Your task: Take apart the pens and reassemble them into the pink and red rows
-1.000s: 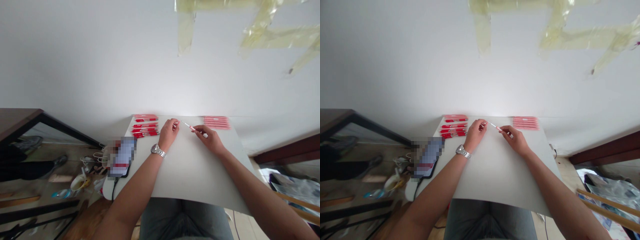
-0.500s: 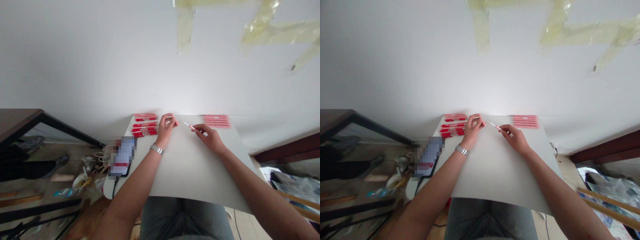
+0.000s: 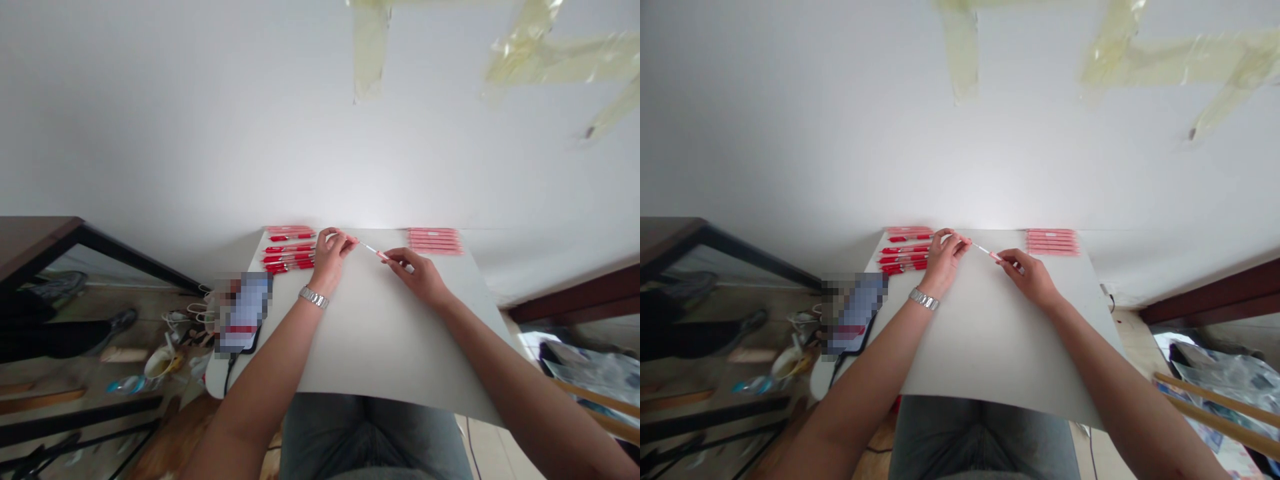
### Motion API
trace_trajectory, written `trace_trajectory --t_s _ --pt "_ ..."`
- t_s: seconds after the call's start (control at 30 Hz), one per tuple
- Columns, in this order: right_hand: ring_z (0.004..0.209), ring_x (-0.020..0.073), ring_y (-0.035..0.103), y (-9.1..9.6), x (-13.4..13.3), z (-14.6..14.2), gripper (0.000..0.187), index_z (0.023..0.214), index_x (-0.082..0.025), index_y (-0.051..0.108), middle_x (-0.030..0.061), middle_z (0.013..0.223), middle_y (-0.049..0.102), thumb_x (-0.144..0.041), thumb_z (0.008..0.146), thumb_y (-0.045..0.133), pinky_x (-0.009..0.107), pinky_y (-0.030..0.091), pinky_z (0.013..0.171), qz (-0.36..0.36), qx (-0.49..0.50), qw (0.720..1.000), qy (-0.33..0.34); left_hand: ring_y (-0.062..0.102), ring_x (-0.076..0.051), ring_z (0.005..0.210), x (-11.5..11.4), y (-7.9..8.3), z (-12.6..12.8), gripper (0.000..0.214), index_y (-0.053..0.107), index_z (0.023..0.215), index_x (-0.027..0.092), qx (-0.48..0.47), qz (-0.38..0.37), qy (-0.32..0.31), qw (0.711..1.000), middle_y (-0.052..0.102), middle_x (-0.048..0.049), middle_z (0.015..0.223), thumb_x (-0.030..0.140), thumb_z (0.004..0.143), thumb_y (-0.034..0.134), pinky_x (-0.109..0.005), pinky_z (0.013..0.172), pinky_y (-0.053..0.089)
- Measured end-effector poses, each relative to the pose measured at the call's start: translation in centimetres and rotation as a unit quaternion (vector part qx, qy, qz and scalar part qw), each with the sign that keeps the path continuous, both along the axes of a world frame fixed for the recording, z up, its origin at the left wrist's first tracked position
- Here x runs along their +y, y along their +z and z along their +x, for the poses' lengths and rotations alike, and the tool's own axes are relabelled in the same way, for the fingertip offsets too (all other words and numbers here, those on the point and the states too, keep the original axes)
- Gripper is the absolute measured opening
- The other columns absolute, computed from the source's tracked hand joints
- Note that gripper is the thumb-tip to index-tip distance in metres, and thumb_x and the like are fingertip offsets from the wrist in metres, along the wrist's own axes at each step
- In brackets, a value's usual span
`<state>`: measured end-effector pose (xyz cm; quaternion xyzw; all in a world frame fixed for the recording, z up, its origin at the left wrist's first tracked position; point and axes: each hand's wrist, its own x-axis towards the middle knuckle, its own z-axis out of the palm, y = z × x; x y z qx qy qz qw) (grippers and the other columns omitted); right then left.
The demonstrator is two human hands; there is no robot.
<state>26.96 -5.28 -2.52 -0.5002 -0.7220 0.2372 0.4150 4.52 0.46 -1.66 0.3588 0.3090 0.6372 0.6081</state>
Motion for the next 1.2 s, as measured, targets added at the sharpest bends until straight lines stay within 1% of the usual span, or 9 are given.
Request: trace_trajectory --t_s 0.3,0.57,0.83,1.03,1.2 --pt "0.086 0.0216 0.072 0.12 -0.07 0.06 0.024 0.114 -0.025 0.070 0.0055 0.103 0.079 -0.041 0.099 0.060 0.035 0.054 0.075 -0.006 -0.010 1.000 -0.006 0.075 -0.016 0.087 -0.03 0.04 -0.04 0.036 0.050 0.104 0.024 -0.004 0.004 0.001 1.000 0.073 0.0006 0.085 0.034 0.085 0.079 -0.036 0.095 0.057" --pt "0.089 0.0220 0.073 0.23 -0.13 0.02 0.025 0.116 -0.024 0.069 0.0060 0.104 0.080 -0.040 0.098 0.060 0.036 0.055 0.077 -0.013 -0.015 1.000 -0.011 0.074 -0.015 0.088 -0.14 0.07 -0.02 0.039 0.051 0.104 0.025 0.007 0.011 -0.007 1.000 0.072 0.0014 0.086 0.039 0.084 0.081 -0.036 0.095 0.057" --pt "0.087 0.0214 0.072 0.28 -0.18 0.07 0.025 0.115 -0.025 0.069 0.0055 0.104 0.080 -0.041 0.099 0.060 0.035 0.055 0.076 -0.014 -0.025 0.999 -0.014 0.074 -0.017 0.090 -0.62 0.58 -0.04 0.038 0.051 0.103 0.024 0.037 0.026 -0.028 0.999 0.073 -0.0003 0.089 0.039 0.085 0.081 -0.033 0.089 0.056" --pt "0.083 0.0204 0.071 0.12 -0.07 0.09 0.026 0.114 -0.025 0.070 0.0051 0.101 0.079 -0.043 0.099 0.060 0.034 0.054 0.075 -0.007 -0.031 0.999 -0.016 0.075 -0.017 0.091 -0.88 0.56 0.07 0.038 0.051 0.104 0.025 0.060 0.045 -0.035 0.997 0.072 -0.0001 0.090 0.041 0.085 0.080 -0.033 0.091 0.057" --pt "0.085 0.0217 0.072 0.06 -0.04 0.17 0.028 0.114 -0.025 0.070 0.0062 0.102 0.080 -0.046 0.100 0.059 0.035 0.056 0.075 0.000 -0.031 0.999 -0.014 0.075 -0.017 0.092 -0.93 0.52 0.16 0.037 0.053 0.103 0.024 0.063 0.050 -0.035 0.996 0.071 0.0003 0.091 0.042 0.085 0.080 -0.036 0.095 0.057"
